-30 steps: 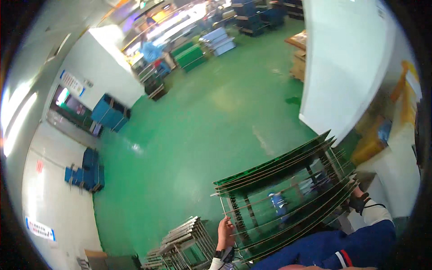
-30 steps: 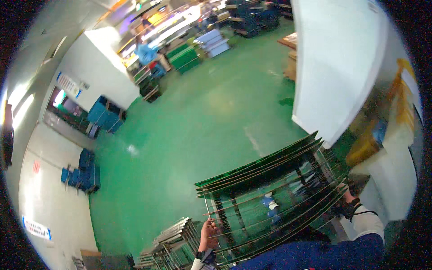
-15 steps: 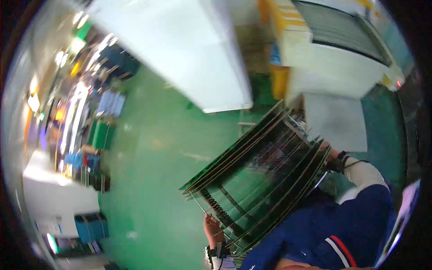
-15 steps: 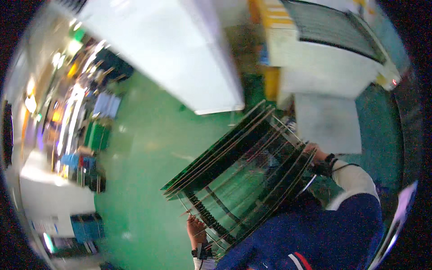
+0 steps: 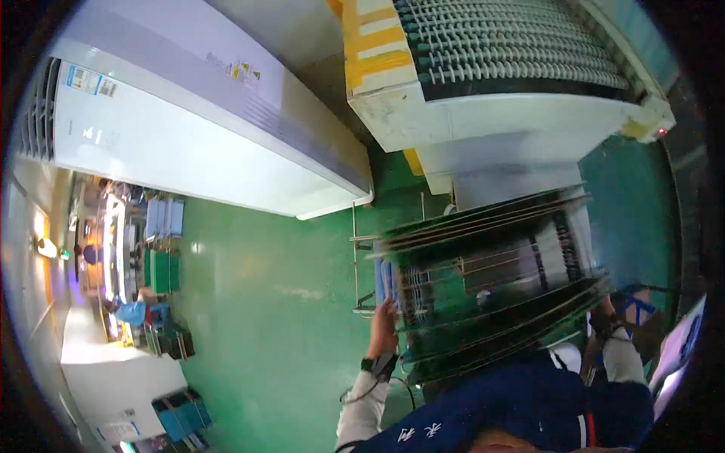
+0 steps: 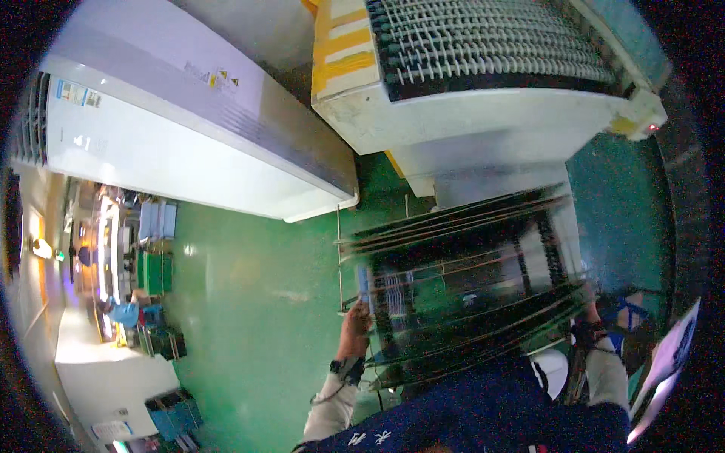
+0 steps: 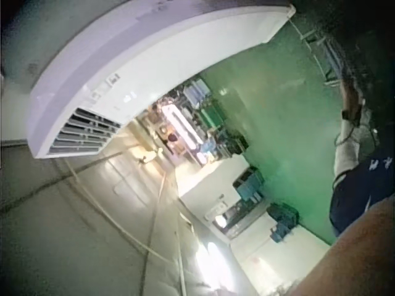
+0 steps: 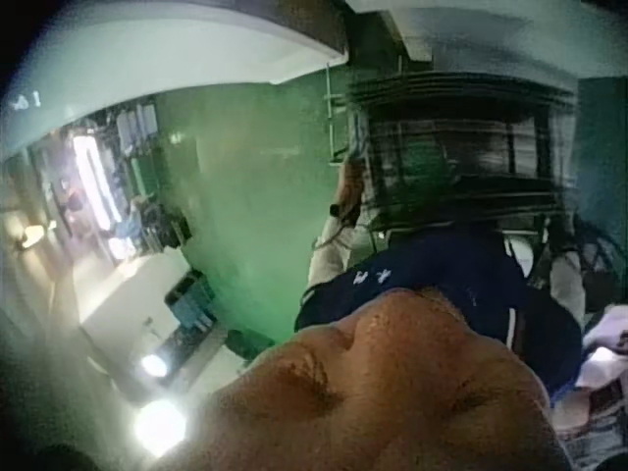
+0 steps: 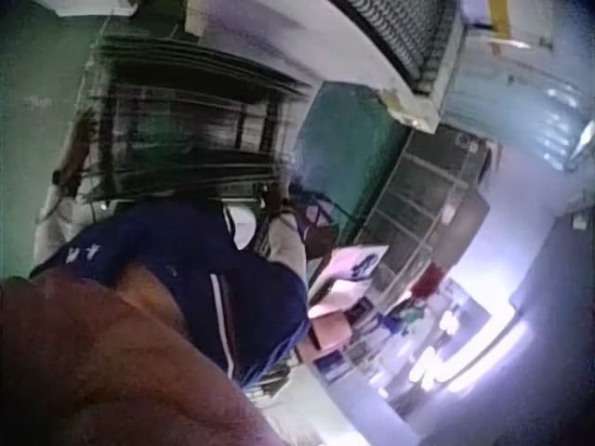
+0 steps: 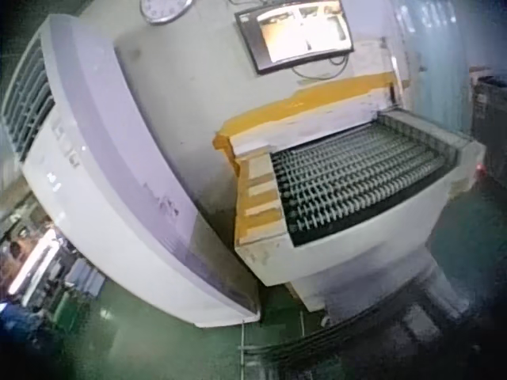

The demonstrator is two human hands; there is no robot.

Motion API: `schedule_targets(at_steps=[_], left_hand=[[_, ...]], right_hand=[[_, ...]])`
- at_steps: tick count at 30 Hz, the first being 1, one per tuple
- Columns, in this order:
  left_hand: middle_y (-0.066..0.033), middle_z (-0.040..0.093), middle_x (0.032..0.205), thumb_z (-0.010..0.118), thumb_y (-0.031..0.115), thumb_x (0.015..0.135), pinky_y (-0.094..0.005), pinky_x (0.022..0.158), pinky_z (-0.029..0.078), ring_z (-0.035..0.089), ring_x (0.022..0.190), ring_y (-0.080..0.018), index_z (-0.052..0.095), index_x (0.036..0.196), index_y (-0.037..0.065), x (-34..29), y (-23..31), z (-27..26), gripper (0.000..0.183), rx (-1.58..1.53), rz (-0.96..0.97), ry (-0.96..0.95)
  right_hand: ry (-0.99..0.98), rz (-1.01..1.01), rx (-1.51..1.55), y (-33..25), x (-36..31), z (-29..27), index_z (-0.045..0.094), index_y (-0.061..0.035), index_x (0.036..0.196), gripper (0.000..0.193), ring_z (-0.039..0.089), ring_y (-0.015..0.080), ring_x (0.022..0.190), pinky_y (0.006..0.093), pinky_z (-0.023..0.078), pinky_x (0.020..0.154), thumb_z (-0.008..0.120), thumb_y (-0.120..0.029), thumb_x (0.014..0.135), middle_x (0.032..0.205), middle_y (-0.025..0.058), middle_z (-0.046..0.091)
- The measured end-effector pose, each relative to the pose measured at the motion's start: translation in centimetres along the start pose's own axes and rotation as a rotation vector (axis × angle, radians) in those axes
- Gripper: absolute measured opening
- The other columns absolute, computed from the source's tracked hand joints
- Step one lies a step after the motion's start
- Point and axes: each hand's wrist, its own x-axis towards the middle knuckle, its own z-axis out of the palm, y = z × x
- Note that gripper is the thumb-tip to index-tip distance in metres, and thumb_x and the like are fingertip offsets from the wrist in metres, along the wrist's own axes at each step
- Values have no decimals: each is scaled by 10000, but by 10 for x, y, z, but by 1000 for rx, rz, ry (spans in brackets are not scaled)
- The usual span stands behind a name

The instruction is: Operating an industrial machine by feeding in large green plates or boards for processing.

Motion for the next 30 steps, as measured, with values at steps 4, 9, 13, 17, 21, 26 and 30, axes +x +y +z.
schedule_targets(at_steps=[4, 9, 13, 17, 21, 26, 30], left_hand=[[49, 501, 736, 506, 272, 957, -258, 585, 381, 460, 640, -81, 551, 933, 129, 67, -5, 102, 152, 46, 50, -111], [42, 566, 766, 513, 281, 956, -241, 623, 414, 524, 678, -78, 598, 1005, 121, 129, -23, 173, 187, 41, 27, -246], [42, 469, 721, 542, 235, 934, -227, 583, 359, 424, 622, -70, 548, 906, 108, 146, -17, 235, 131, 77, 60, -219], [22, 519, 746, 567, 221, 922, -226, 575, 379, 480, 642, -76, 546, 974, 82, 147, -2, 262, 150, 53, 102, -233], [3, 560, 783, 584, 216, 914, -236, 617, 430, 531, 677, -102, 559, 1023, 53, 156, -4, 268, 198, 27, 111, -205], [-26, 597, 880, 598, 224, 908, -278, 703, 454, 561, 771, -131, 568, 1090, 58, 187, -24, 227, 248, 56, 210, -337], [-55, 619, 1000, 590, 203, 915, -313, 784, 467, 578, 899, -163, 566, 1158, 79, 167, -30, 193, 274, -99, -18, -332]], right_hand=[[116, 58, -55, -14, 19, -69, 572, -30, 1192, 287, 602, 190, 972, 326, 495, 853, 525, -155, 938, 1126, 82, 629], [222, 91, -152, -28, 27, -135, 577, -32, 1188, 288, 605, 189, 967, 329, 500, 848, 523, -172, 943, 1117, 80, 632], [263, 107, -220, -35, 53, -177, 582, -34, 1185, 289, 607, 189, 962, 331, 504, 844, 522, -186, 947, 1109, 79, 635], [256, 117, -291, -37, 80, -202, 586, -36, 1182, 291, 609, 188, 957, 334, 508, 839, 520, -200, 950, 1102, 78, 638], [238, 116, -367, -47, 103, -216, 591, -38, 1179, 294, 611, 188, 953, 337, 512, 835, 519, -214, 954, 1094, 76, 640], [193, 46, -541, -66, 116, -220, 596, -40, 1175, 298, 614, 187, 947, 340, 517, 830, 517, -231, 959, 1085, 75, 644], [248, -142, -658, -86, 97, -248, 601, -42, 1172, 303, 616, 187, 943, 342, 521, 825, 516, -245, 963, 1078, 73, 647]])
